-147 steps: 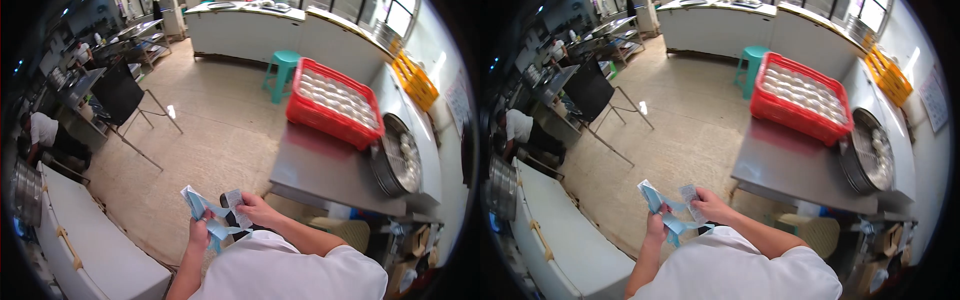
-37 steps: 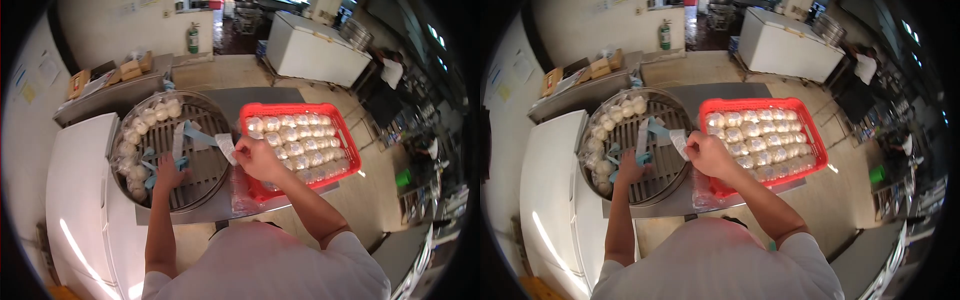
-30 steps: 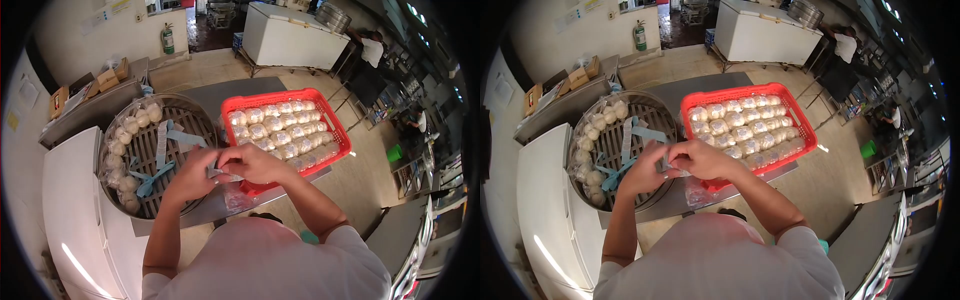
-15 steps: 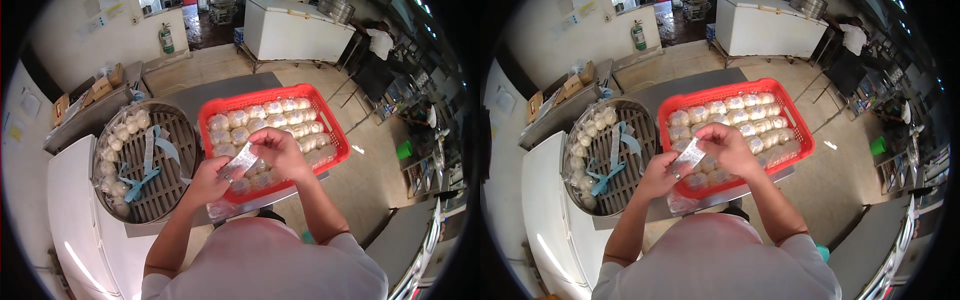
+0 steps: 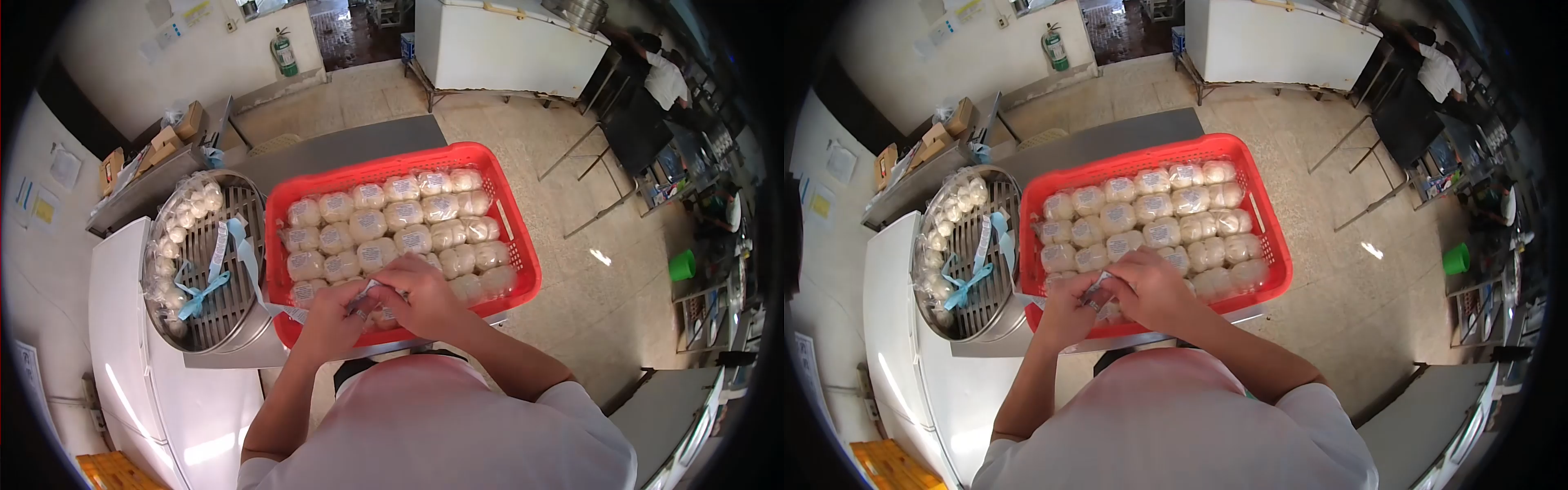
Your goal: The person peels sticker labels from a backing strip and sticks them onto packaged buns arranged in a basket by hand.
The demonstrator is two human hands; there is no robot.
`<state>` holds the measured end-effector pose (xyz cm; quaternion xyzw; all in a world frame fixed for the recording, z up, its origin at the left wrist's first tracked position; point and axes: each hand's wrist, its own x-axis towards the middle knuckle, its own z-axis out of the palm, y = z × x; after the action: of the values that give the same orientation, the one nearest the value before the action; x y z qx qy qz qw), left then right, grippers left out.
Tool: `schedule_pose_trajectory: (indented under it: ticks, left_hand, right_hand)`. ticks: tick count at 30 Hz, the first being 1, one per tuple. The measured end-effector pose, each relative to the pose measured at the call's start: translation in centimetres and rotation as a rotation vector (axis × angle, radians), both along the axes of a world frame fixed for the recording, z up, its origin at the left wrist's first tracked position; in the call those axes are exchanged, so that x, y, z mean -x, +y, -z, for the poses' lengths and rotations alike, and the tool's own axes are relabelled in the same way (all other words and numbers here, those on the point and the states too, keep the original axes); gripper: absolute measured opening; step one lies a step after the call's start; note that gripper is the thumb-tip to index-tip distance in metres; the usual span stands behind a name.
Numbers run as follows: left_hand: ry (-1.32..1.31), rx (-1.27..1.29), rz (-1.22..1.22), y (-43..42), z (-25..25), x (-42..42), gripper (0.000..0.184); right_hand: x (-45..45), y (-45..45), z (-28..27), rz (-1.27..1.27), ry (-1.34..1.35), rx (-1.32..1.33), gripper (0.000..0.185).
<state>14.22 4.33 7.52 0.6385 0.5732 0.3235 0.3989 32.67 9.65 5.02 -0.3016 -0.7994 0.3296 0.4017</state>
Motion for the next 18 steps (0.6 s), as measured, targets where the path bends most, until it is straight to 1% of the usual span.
schedule_pose_trajectory:
  ticks: [3,6,9,12,14,15,16,18]
  left_hand:
    - [0.006,0.089,-0.024,-0.5,1.7,-0.4,0.016]
    - [-0.051,0.043,0.061,-0.8,3.0,-0.9,0.013]
    - [-0.080,0.041,0.142,-1.0,4.5,-1.1,0.017]
    - [-0.106,0.089,0.210,-0.9,5.4,-1.2,0.020]
    - [-0.193,0.082,0.174,-0.8,5.7,-1.3,0.021]
    - [-0.234,0.080,0.154,-0.7,5.8,-1.2,0.021]
    - [-0.182,0.064,0.113,-0.6,6.1,-0.9,0.021]
    - [-0.085,0.025,0.017,-0.3,6.6,-0.1,0.021]
  right_hand:
    - [-1.3,-0.1,2.5,-0.081,0.011,0.197,0.016]
    - [-2.2,-1.3,3.2,-0.104,0.195,0.705,0.014]
    - [-3.1,-1.9,3.7,-0.070,0.191,0.927,0.015]
    - [-4.2,-2.3,4.1,0.164,0.098,0.779,0.014]
    - [-6.1,-0.7,4.7,0.334,0.101,0.668,0.014]
    - [-7.5,0.5,4.1,0.427,0.091,0.522,0.013]
    - [-8.8,1.7,3.5,0.514,0.076,0.375,0.012]
    - [-10.6,3.7,2.6,0.628,-0.118,0.078,0.009]
